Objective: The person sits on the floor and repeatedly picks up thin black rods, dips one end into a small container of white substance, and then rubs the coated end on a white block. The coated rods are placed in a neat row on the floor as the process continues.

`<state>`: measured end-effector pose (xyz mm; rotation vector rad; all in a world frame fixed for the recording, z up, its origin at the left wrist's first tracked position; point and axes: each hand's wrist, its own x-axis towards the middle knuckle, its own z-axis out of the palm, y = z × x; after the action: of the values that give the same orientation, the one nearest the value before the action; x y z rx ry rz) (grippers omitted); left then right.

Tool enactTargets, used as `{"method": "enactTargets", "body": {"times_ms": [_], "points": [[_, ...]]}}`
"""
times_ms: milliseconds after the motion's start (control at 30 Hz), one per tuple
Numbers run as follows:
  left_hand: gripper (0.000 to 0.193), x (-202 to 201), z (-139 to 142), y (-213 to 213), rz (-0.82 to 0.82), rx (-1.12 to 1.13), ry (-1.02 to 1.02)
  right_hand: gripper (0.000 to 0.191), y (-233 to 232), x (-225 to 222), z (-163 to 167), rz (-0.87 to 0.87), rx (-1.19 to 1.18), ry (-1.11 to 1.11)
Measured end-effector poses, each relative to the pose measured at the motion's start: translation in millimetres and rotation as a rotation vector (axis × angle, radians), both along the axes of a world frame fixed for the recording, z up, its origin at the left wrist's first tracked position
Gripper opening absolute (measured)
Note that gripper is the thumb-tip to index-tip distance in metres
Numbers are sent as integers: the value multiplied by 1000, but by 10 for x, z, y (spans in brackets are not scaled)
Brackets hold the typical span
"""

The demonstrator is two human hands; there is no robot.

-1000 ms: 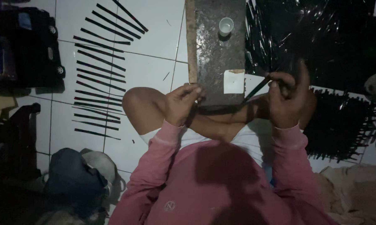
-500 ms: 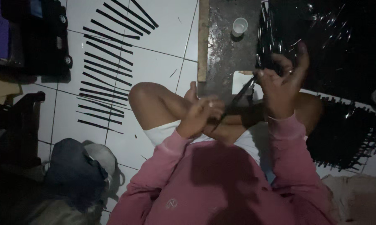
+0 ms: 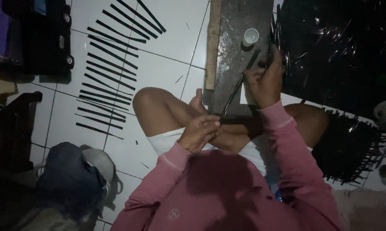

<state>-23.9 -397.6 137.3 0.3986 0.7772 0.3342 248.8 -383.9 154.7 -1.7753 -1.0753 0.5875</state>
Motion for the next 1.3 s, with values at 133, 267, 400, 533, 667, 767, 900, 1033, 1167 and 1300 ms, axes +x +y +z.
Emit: {"method": "enactTargets", "body": {"times_ms": [133,267,400,533,667,767,900,1033,1167,1300], "points": [[22,10,-166,-33,54,-23,-93,76,24,57,187,18,1,-399],[22,-1,-292,-28,40,-22,-50,36,142,329,342,142,118,-655],[22,-12,-329,-56,11,-43,-44,28,307,508,364,210,-62,-801],[20,-10,-347,-68,33,-97,-48,21,463,560,307,264,-64,-964],[24,-2,-368,-59,27,-71,-19,15,561,565,245,294,-136,-1060],[28,2,-367,-64,45,-78,1,25,559,581,268,226,-154,-1086],[30,0,-349,-78,50,-29,33,22,500,594,441,253,-88,-933],[29,13,-342,-89,98,21,5,25,458,459,660,280,-53,-697],[22,2,-353,-98,137,-67,-42,28,319,436,867,72,-64,201],[19,2,-400,-57,145,-122,-61,37,245,495,799,157,145,1]]}}
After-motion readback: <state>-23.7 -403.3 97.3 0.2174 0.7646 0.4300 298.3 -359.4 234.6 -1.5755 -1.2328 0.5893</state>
